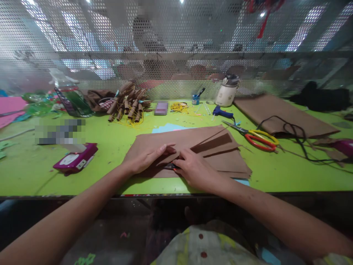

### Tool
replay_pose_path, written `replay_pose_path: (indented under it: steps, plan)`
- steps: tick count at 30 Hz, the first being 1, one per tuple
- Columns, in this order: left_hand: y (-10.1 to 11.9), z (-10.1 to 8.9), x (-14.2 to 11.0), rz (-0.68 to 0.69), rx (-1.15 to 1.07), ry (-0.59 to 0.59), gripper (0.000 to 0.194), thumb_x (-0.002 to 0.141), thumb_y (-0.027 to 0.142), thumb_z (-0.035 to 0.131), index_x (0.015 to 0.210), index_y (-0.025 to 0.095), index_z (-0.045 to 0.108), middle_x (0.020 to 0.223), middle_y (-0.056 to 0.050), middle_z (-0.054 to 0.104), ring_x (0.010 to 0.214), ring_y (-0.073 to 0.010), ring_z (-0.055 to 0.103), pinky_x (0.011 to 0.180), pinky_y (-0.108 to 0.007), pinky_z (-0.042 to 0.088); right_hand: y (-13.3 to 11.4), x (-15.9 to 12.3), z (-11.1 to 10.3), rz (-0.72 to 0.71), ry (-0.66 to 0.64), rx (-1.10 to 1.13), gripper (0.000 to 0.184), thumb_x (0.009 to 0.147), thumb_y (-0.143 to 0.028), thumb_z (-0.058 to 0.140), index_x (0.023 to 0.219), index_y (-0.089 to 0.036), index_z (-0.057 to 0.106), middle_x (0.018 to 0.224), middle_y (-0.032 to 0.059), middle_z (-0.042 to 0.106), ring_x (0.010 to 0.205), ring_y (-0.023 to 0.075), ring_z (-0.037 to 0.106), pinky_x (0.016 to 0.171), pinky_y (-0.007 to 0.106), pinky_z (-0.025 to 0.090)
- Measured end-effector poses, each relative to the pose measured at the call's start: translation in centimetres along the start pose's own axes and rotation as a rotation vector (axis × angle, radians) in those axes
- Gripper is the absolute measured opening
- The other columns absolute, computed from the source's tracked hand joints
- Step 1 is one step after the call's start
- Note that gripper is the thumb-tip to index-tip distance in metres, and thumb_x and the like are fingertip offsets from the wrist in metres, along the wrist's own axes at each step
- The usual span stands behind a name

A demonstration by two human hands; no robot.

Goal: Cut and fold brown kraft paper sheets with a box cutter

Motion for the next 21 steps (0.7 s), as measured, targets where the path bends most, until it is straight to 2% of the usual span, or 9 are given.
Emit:
replay_pose_path:
  steps: [6, 9, 14, 21]
  plan:
    - [0.5, 0.2, 0.0, 0.014, 0.048, -0.016, 0.055, 0.1, 0.052, 0.025, 0.139, 0.021, 0.048, 0.139, -0.008, 0.055, 0.132, -0.024, 0.047, 0.112, -0.042, 0.035, -1.5, 1.2, 0.6, -0.04, 0.021, 0.015, 0.02, 0.093, -0.024, 0.054, 0.103, -0.013, 0.068, 0.114, 0.0165, 0.057, 0.116, 0.027, 0.048, 0.094, 0.042, 0.044]
    - [0.3, 0.1, 0.1, 0.014, 0.027, -0.038, 0.057, 0.099, 0.054, 0.025, 0.142, 0.021, 0.044, 0.141, -0.008, 0.054, 0.135, -0.023, 0.044, 0.112, -0.04, 0.035, -2.0, 1.3, 0.8, -0.036, 0.014, 0.014, 0.02, 0.092, -0.022, 0.056, 0.106, -0.013, 0.068, 0.116, 0.0167, 0.056, 0.118, 0.0277, 0.046, 0.095, 0.043, 0.044]
    - [0.2, -0.1, 0.4, 0.039, 0.048, -0.069, 0.059, 0.097, 0.059, 0.024, 0.141, 0.025, 0.045, 0.144, -0.006, 0.051, 0.135, -0.0216, 0.043, 0.113, -0.037, 0.033, -2.8, 2.0, 1.2, -0.027, -0.004, -0.023, 0.022, 0.092, -0.024, 0.055, 0.104, -0.012, 0.069, 0.109, 0.0164, 0.058, 0.112, 0.0279, 0.048, 0.093, 0.043, 0.045]
    - [0.0, 0.1, 0.2, 0.019, 0.014, -0.102, 0.057, 0.1, 0.053, 0.024, 0.146, 0.022, 0.036, 0.141, -0.008, 0.053, 0.133, -0.022, 0.045, 0.113, -0.039, 0.032, -3.9, 3.1, 1.6, -0.049, 0.017, -0.032, 0.025, 0.092, -0.023, 0.054, 0.109, -0.012, 0.068, 0.122, 0.0187, 0.056, 0.122, 0.0313, 0.042, 0.096, 0.045, 0.045]
Point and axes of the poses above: each hand's wrist, its own x-axis towards the middle knuckle, its own z-axis out of the palm, y = z × x, the point moved 10 cm from there along x, towards the middle knuckle
